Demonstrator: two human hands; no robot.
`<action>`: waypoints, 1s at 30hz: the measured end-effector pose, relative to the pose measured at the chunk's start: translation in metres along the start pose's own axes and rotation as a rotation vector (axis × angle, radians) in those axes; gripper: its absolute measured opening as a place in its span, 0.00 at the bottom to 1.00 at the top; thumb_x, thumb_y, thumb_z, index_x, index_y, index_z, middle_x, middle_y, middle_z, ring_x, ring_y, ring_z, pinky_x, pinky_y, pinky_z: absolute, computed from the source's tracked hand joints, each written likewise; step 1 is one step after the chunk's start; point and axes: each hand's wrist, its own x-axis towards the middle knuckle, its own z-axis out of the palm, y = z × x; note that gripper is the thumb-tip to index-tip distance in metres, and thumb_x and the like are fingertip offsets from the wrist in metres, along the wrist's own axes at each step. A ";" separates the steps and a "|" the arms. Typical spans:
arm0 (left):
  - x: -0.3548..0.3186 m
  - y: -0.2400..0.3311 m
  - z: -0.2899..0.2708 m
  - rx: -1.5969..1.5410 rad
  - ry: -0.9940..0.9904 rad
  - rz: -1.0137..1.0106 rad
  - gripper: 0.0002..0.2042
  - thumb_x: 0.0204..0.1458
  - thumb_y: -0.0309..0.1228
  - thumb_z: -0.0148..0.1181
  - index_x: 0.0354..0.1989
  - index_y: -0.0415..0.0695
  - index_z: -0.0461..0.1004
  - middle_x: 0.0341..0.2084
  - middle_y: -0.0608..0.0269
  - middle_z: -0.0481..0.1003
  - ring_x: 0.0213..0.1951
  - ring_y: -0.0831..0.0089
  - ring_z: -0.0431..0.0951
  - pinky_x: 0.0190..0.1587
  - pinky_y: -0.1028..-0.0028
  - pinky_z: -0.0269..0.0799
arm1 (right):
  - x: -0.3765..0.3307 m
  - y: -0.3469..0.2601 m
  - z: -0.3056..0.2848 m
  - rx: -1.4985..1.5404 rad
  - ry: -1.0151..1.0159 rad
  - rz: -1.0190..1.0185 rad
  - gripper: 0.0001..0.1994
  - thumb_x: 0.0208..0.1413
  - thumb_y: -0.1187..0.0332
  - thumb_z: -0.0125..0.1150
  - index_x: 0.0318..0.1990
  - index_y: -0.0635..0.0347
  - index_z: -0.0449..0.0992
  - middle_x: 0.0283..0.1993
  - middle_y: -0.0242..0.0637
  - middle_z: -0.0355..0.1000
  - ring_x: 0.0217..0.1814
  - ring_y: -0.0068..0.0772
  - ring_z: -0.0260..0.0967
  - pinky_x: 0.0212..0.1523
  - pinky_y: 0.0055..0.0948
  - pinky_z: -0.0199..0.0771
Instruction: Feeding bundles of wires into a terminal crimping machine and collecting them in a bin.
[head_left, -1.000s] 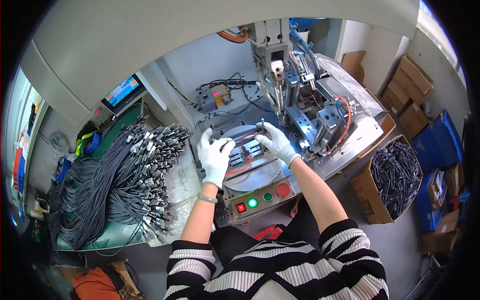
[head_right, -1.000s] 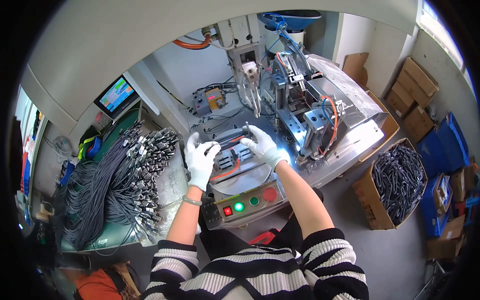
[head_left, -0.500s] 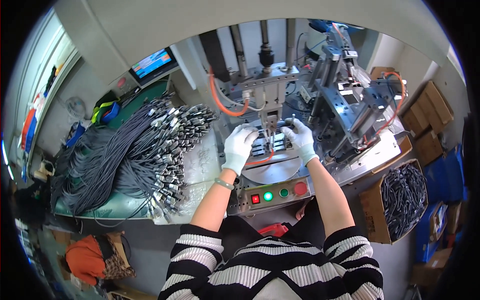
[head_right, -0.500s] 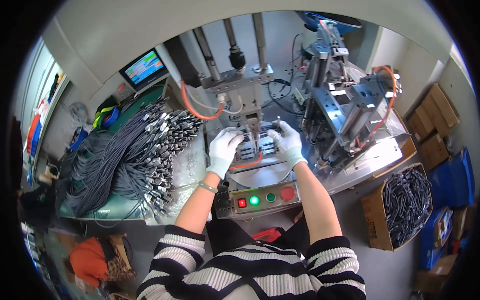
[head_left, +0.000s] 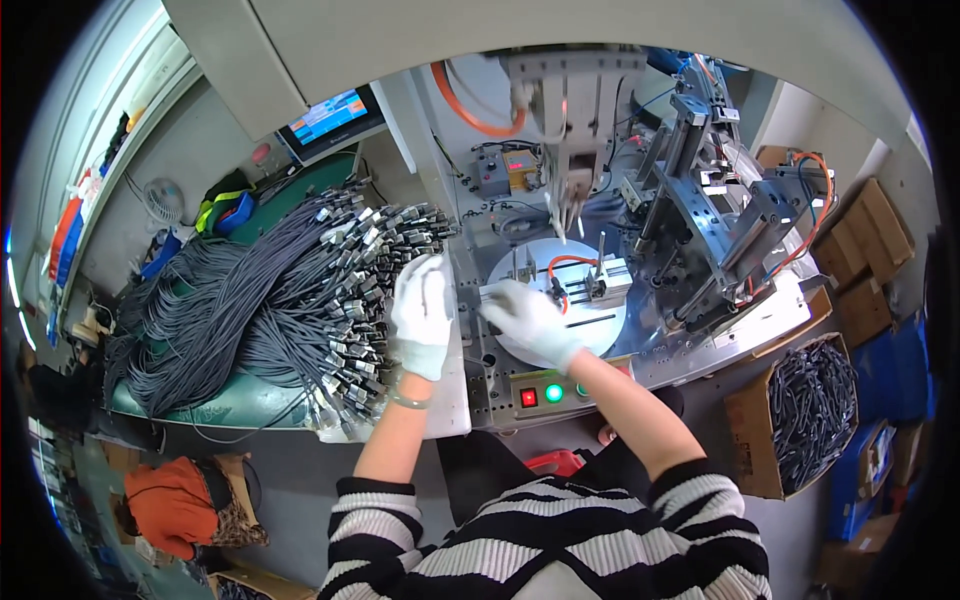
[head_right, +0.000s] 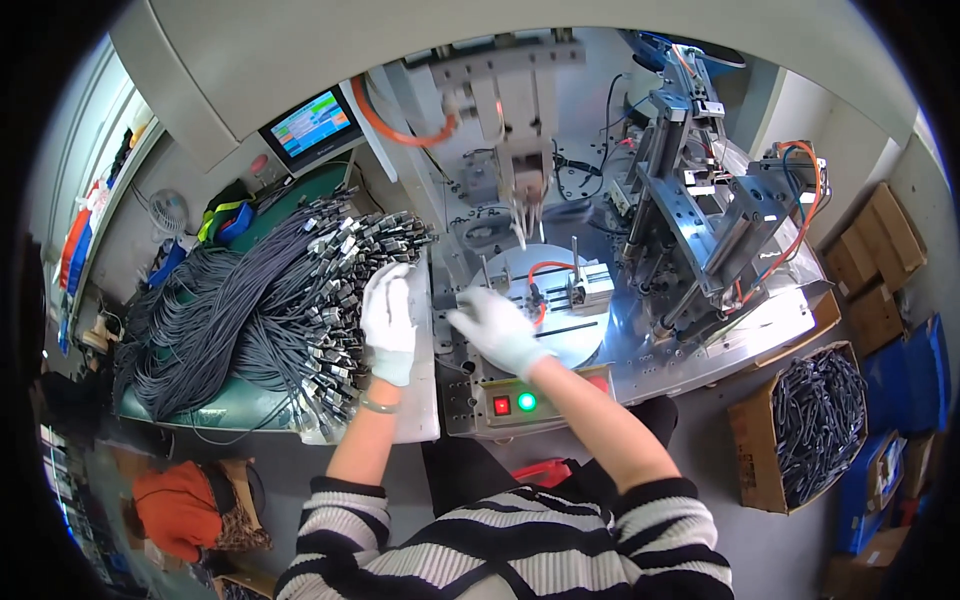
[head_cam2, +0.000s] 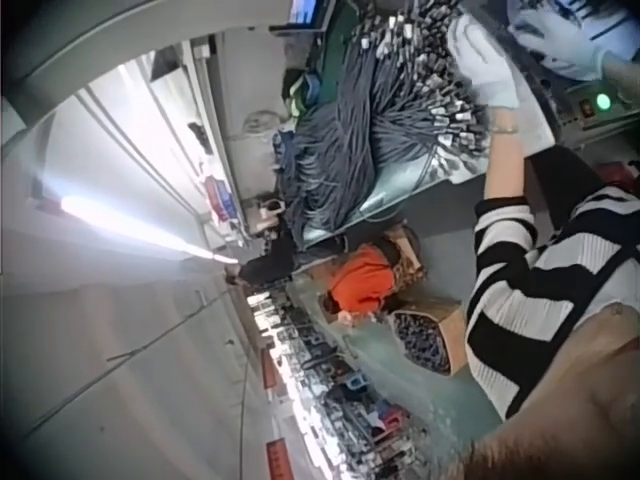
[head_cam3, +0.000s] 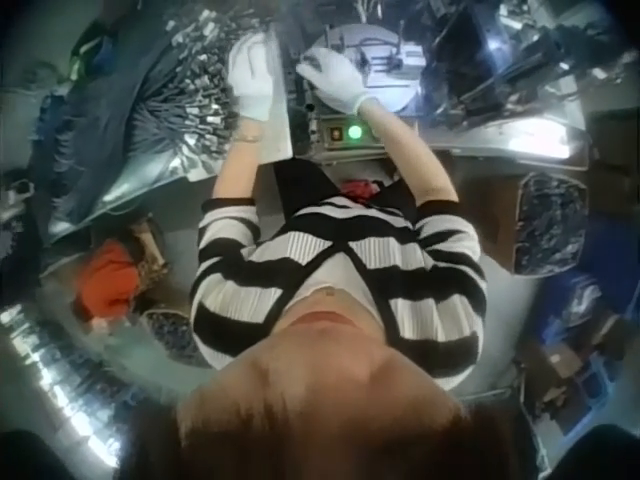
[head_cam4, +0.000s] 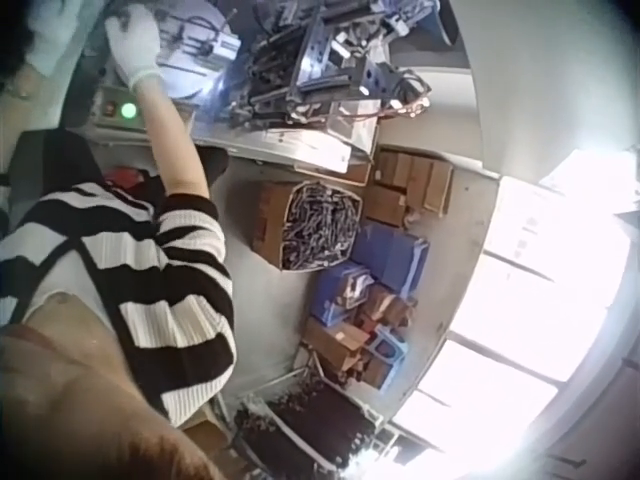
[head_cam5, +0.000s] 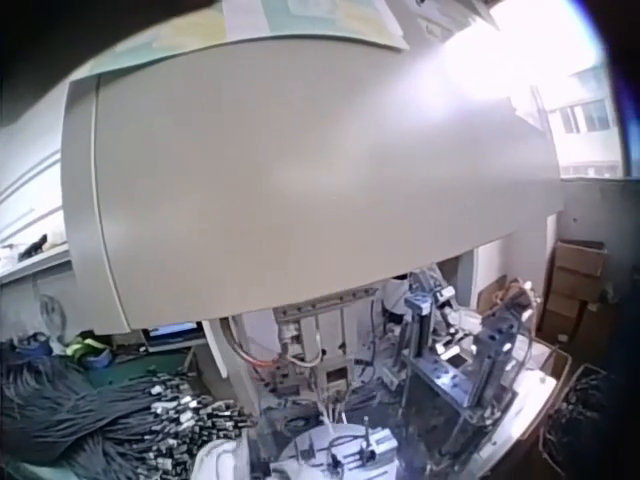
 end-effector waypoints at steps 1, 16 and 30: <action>0.001 -0.002 0.001 -0.037 0.067 -0.013 0.08 0.54 0.26 0.55 0.39 0.39 0.78 0.45 0.57 0.75 0.42 0.66 0.75 0.46 0.71 0.72 | 0.023 0.002 0.023 -0.098 0.102 0.023 0.16 0.52 0.56 0.58 0.40 0.60 0.75 0.39 0.43 0.74 0.39 0.49 0.73 0.42 0.39 0.73; 0.001 0.004 -0.001 -0.066 0.129 -0.012 0.09 0.55 0.25 0.52 0.40 0.37 0.77 0.42 0.53 0.76 0.43 0.62 0.75 0.50 0.68 0.70 | 0.109 -0.009 0.077 -0.408 -0.056 -0.098 0.14 0.49 0.57 0.57 0.32 0.58 0.77 0.35 0.44 0.74 0.35 0.53 0.73 0.38 0.43 0.74; 0.015 -0.022 0.010 0.485 -0.660 0.361 0.08 0.53 0.33 0.54 0.38 0.52 0.79 0.36 0.70 0.79 0.38 0.66 0.76 0.47 0.69 0.71 | -0.063 0.083 -0.149 -0.289 0.189 -0.223 0.06 0.52 0.69 0.58 0.28 0.61 0.75 0.26 0.35 0.66 0.27 0.39 0.64 0.31 0.31 0.65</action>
